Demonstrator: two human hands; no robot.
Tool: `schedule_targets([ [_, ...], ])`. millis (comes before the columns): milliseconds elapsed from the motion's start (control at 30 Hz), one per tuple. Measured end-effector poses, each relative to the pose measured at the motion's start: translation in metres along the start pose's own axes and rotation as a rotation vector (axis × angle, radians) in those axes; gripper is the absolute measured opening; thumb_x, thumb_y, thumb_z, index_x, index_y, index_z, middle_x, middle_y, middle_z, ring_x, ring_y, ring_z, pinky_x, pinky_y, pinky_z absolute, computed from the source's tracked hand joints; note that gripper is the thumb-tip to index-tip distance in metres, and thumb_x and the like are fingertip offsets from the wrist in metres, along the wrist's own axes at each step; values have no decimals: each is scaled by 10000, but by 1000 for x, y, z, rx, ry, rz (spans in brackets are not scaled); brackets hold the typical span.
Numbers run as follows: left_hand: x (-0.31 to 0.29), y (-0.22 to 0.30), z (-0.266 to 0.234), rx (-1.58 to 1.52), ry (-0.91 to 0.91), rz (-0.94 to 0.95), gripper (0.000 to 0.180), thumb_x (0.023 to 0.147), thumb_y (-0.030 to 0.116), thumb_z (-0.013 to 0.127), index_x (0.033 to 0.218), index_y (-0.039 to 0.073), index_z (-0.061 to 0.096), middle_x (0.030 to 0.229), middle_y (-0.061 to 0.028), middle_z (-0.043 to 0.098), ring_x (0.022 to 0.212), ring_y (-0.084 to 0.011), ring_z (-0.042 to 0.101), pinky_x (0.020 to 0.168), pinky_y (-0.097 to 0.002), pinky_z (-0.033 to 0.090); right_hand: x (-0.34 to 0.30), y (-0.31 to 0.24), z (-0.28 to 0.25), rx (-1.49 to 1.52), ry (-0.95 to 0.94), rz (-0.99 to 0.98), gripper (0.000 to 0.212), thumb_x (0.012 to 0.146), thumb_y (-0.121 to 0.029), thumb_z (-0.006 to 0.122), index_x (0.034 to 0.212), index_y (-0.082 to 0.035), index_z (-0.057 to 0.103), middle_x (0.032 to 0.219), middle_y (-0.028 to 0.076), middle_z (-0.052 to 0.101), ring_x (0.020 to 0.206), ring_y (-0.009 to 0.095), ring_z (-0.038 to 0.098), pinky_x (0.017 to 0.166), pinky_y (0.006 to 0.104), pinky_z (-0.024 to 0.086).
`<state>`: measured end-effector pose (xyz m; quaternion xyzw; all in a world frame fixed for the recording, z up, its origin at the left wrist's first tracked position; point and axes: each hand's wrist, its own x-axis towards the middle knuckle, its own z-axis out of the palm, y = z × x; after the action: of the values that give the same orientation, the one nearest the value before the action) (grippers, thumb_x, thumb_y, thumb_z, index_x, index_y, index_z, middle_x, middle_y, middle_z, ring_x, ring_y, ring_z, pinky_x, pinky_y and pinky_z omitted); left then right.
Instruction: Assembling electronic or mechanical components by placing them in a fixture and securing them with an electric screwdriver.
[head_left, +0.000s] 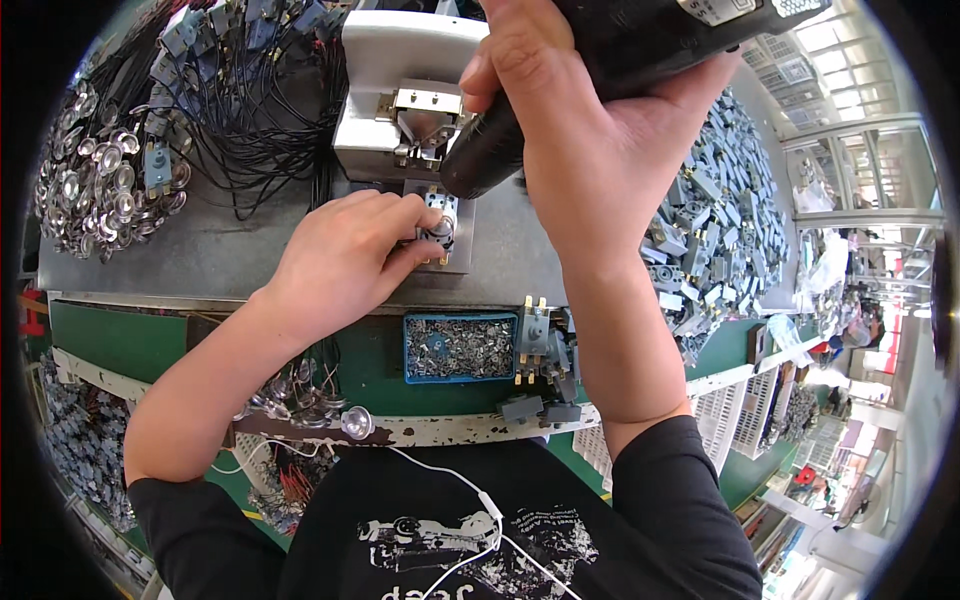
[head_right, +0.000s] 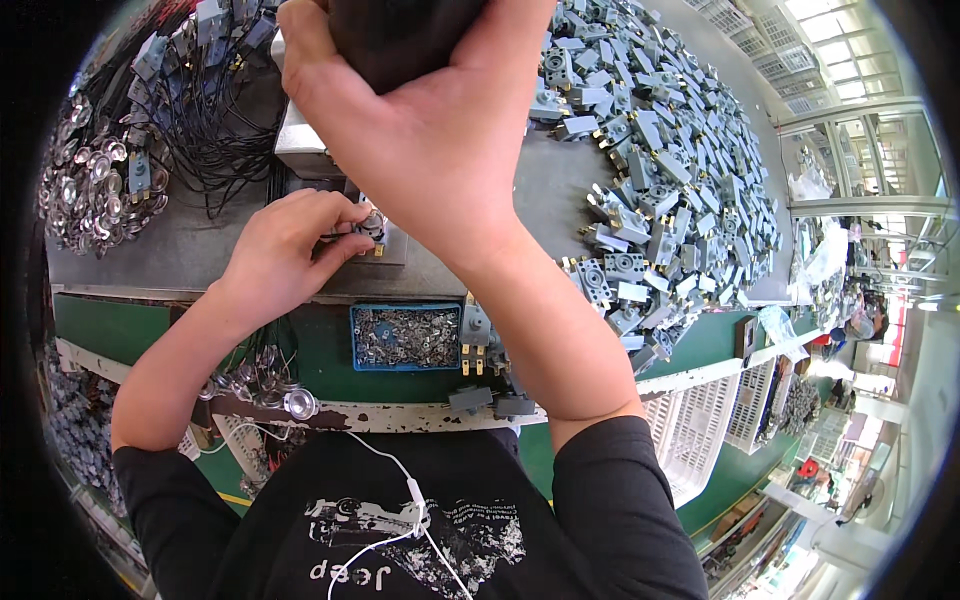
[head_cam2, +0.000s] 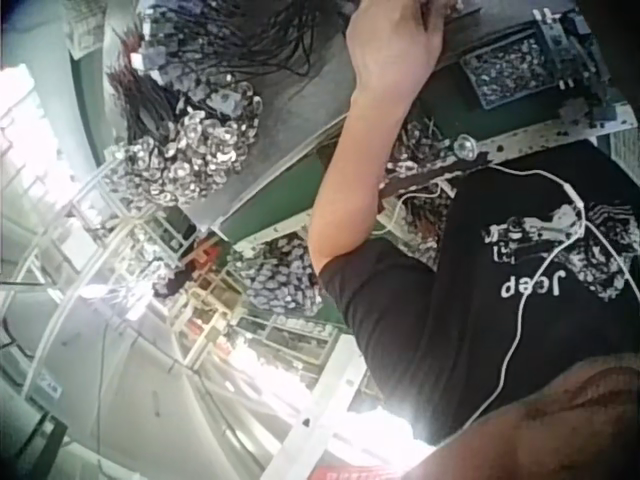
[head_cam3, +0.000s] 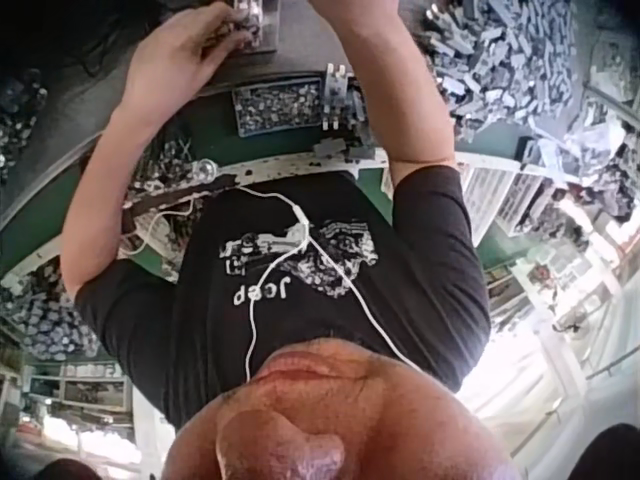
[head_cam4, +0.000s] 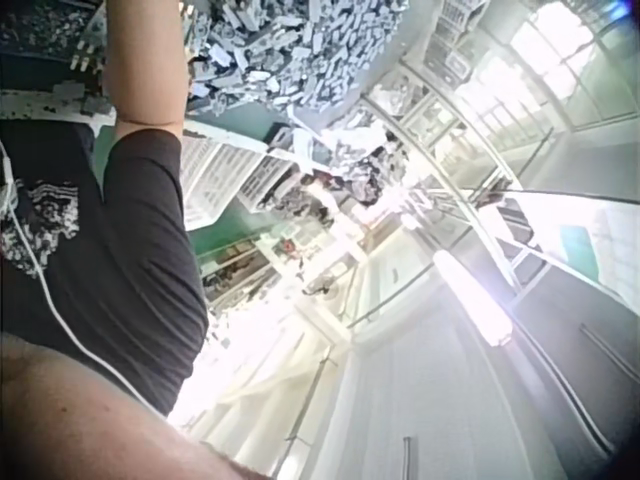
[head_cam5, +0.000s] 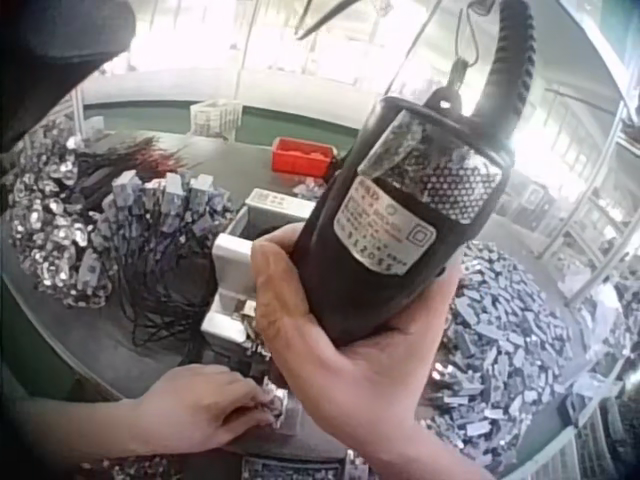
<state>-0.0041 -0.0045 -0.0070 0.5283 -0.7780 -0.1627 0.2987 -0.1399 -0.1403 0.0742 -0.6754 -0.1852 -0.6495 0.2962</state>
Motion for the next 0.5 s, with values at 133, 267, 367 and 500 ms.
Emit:
schedule_targets([
  [133, -4, -2, -2, 20, -28, -31, 218, 906, 247, 743, 1017, 92, 637, 829, -65, 665, 831, -290, 650, 735, -421, 523, -2, -31, 24, -132, 351, 760, 448, 886, 110, 735, 1215, 17, 446, 941, 118, 689, 767, 123, 672, 615, 254, 556],
  [267, 3, 4, -1, 8, -31, -19, 219, 911, 254, 737, 1019, 93, 636, 831, -64, 663, 834, -292, 646, 741, -423, 521, -6, 18, -11, -33, 50, -74, 411, 882, 101, 746, 1189, 34, 481, 944, 115, 693, 761, 115, 671, 612, 248, 551],
  [367, -2, 1, -4, 4, -25, -32, 221, 910, 255, 737, 1021, 94, 636, 839, -68, 663, 833, -295, 642, 740, -424, 521, 7, -39, 18, -269, 261, 902, 330, 878, 104, 748, 1127, 43, 539, 918, 106, 697, 730, 108, 666, 603, 243, 544],
  [500, -1, 1, -3, 20, -31, -20, 217, 909, 251, 735, 1005, 87, 631, 839, -77, 650, 833, -301, 640, 737, -430, 520, -1, -34, 21, -249, 302, 761, 243, 876, 108, 747, 1054, 42, 595, 875, 92, 698, 704, 102, 662, 596, 236, 536],
])
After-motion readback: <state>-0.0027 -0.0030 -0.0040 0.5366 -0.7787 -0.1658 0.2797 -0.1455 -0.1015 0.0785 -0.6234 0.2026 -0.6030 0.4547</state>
